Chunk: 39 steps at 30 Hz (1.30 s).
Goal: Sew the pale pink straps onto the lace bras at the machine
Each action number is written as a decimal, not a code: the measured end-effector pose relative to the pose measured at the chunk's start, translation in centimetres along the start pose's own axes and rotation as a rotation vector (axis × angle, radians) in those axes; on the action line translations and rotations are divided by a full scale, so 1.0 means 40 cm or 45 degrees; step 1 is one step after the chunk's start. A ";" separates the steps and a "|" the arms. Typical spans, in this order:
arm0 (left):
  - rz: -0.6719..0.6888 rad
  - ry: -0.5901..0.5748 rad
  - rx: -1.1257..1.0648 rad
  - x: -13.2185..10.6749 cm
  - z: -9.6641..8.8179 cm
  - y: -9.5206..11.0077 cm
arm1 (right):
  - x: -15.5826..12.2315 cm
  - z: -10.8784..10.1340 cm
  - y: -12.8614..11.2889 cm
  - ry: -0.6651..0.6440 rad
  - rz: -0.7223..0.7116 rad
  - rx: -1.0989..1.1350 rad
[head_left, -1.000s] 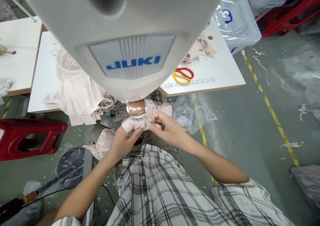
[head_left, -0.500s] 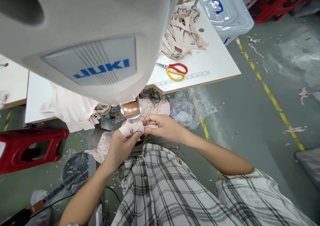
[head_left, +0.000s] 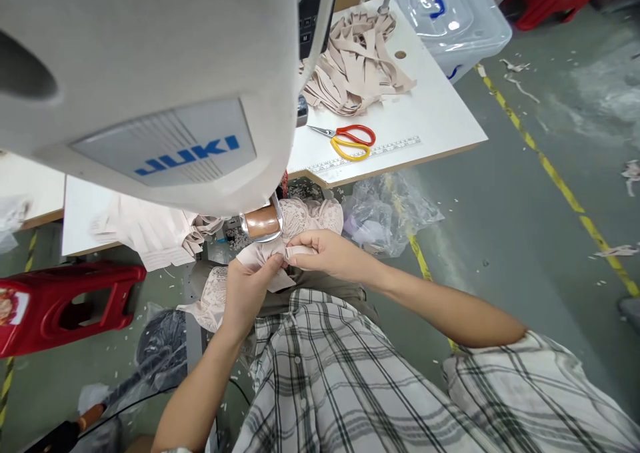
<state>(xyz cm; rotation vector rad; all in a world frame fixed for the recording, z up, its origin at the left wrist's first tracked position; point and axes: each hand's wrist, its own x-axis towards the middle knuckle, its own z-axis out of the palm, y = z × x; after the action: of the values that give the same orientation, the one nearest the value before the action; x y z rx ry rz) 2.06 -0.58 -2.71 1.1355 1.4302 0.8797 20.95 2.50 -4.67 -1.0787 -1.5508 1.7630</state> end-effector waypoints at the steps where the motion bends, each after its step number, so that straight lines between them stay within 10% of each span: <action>1: 0.013 0.025 -0.073 0.001 0.008 -0.006 | -0.002 0.003 -0.001 0.035 -0.013 -0.028; 9: 0.028 0.169 -0.223 -0.021 0.031 -0.009 | 0.001 0.014 -0.034 0.227 -0.258 -0.552; 16: 0.051 0.094 -0.713 -0.067 -0.026 -0.046 | 0.025 -0.044 -0.130 -0.159 -0.025 0.100; 20: 0.175 -0.035 -0.739 -0.076 -0.034 -0.040 | 0.065 -0.069 -0.207 -0.465 -0.170 -0.241; 30: 1.405 -0.004 1.407 0.062 -0.177 -0.035 | 0.124 -0.052 -0.273 -0.172 -0.326 -1.235; 35: 1.572 0.006 1.654 0.108 -0.192 -0.029 | 0.119 -0.057 -0.276 -0.173 -0.283 -1.206; 39: 1.375 -0.052 1.581 0.086 -0.173 -0.016 | 0.106 -0.069 -0.222 -0.051 -0.411 -1.068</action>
<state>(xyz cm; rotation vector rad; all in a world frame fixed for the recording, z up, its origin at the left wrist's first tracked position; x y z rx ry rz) -4.84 2.98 -3.10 2.9948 1.2259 0.5426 20.13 9.10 3.09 -1.0483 -2.4163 0.9103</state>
